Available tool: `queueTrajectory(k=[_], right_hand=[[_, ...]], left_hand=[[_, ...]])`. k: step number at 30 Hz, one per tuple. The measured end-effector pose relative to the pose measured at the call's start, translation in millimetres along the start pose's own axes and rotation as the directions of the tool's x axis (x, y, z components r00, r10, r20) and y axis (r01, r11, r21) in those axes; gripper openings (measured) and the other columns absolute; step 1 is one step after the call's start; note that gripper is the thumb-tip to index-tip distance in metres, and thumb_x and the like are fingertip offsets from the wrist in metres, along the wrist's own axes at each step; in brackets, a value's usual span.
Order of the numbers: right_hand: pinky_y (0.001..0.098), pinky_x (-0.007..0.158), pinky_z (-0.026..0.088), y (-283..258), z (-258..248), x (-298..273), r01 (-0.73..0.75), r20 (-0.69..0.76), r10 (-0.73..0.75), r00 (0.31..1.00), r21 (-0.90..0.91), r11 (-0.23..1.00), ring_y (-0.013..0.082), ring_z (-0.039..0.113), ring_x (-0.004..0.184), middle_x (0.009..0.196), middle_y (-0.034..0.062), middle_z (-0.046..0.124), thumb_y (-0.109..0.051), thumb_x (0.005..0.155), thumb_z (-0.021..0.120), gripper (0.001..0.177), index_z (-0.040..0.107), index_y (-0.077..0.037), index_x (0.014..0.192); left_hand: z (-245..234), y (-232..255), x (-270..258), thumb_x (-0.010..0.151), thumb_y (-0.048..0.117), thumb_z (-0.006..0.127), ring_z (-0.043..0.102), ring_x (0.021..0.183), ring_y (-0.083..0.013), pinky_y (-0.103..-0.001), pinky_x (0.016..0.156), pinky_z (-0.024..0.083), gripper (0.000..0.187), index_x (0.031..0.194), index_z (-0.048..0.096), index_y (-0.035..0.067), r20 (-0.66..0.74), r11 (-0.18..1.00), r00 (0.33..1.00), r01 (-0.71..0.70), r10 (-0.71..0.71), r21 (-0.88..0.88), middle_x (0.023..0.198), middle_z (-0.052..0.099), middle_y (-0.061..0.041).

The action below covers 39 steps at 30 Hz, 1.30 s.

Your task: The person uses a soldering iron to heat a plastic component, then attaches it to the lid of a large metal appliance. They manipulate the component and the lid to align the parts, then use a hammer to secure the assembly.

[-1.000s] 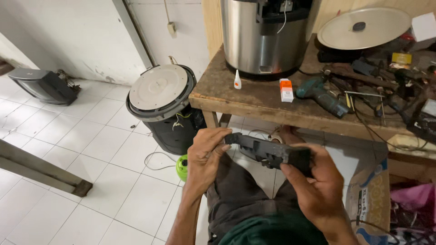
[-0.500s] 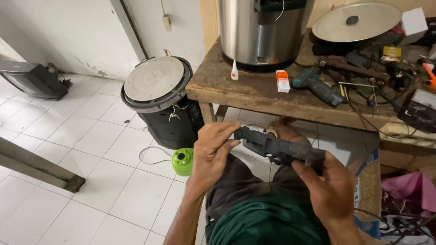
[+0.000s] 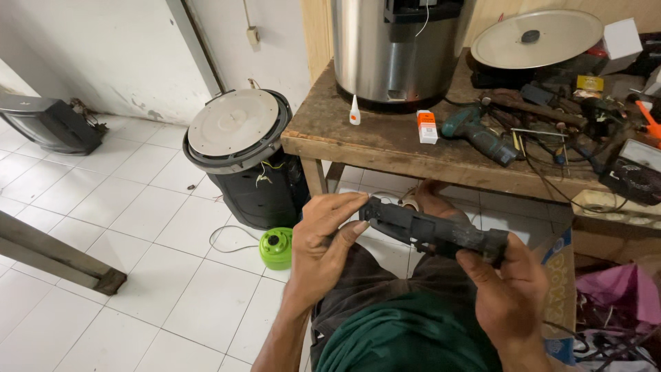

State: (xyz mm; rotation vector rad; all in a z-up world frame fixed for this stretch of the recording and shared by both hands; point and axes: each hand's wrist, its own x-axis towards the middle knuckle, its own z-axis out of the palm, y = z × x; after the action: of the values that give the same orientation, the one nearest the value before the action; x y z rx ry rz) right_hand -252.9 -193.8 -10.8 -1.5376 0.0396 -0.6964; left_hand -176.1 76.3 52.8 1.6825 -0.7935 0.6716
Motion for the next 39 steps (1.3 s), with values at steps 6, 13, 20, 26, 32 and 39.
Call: queueTrajectory(k=[6, 13, 20, 26, 32, 39], right_hand=[[0.0509, 0.116, 0.057, 7, 5, 9, -0.084, -0.012, 0.09, 0.996, 0.272, 0.959, 0.0385, 0.072, 0.131, 0.137, 0.0238, 0.075, -0.007, 0.084, 0.081, 0.051, 0.069, 0.005, 0.131], [0.0475, 0.105, 0.054, 19, -2, 6, -0.069, 0.021, 0.066, 0.998, 0.306, 0.95, 0.0331, 0.067, 0.116, 0.12, 0.0174, 0.071, -0.009, 0.085, 0.081, 0.041, 0.067, 0.003, 0.122], [0.0495, 0.129, 0.057, -4, 5, 5, 0.268, 0.261, -0.288, 0.921, 0.11, 0.957, 0.0378, 0.074, 0.138, 0.144, 0.0219, 0.07, -0.006, 0.088, 0.084, 0.036, 0.07, -0.014, 0.121], [0.0466, 0.135, 0.047, -1, 7, 19, 0.405, 0.339, -0.35, 0.873, -0.105, 0.908, 0.0369, 0.054, 0.164, 0.166, 0.0174, 0.061, 0.008, 0.091, 0.078, 0.04, 0.067, -0.013, 0.124], [0.0516, 0.12, 0.053, 3, 12, 19, 0.182, 0.248, -0.178, 0.952, 0.006, 0.983, 0.0414, 0.051, 0.169, 0.17, 0.0232, 0.061, 0.008, 0.1, 0.057, 0.028, 0.07, -0.015, 0.111], [0.0585, 0.14, 0.044, -6, 11, 21, 0.38, 0.315, -0.343, 0.885, -0.061, 0.923, 0.0424, 0.049, 0.168, 0.17, 0.0213, 0.056, 0.01, 0.097, 0.071, 0.035, 0.069, -0.013, 0.123]], left_hand=[[1, 6, -5, 0.105, 0.018, 0.079, 0.076, 0.125, -0.0257, -0.039, 0.112, 0.05, 0.032, 0.137, 0.077, 0.013, -0.044, 0.999, 0.999, 0.02, -0.021, -0.031, 0.136, 0.081, -0.009], [-1, 13, -5, 0.105, 0.022, 0.077, 0.075, 0.129, -0.0257, -0.041, 0.114, 0.052, 0.031, 0.136, 0.078, 0.015, -0.014, 0.997, 0.998, 0.064, -0.064, -0.032, 0.137, 0.08, -0.008], [1, 18, -8, 0.103, 0.018, 0.077, 0.079, 0.117, -0.0248, -0.039, 0.11, 0.053, 0.026, 0.127, 0.08, 0.01, -0.11, 0.996, 0.991, 0.082, -0.077, 0.042, 0.127, 0.084, -0.007], [6, 28, -20, 0.109, 0.012, 0.072, 0.071, 0.107, -0.0233, -0.045, 0.106, 0.044, 0.025, 0.133, 0.077, 0.016, -0.178, 0.978, 0.973, -0.113, 0.144, 0.177, 0.125, 0.083, -0.003], [20, 28, -26, 0.1, 0.007, 0.087, 0.071, 0.101, -0.024, -0.053, 0.108, 0.037, 0.021, 0.119, 0.083, 0.015, -0.215, 0.94, 0.956, -0.127, 0.201, 0.317, 0.122, 0.081, -0.001], [19, 30, -24, 0.103, 0.014, 0.08, 0.069, 0.102, -0.0289, -0.051, 0.104, 0.038, 0.016, 0.118, 0.08, 0.009, -0.256, 0.957, 0.958, -0.057, 0.132, 0.283, 0.12, 0.081, -0.009]])
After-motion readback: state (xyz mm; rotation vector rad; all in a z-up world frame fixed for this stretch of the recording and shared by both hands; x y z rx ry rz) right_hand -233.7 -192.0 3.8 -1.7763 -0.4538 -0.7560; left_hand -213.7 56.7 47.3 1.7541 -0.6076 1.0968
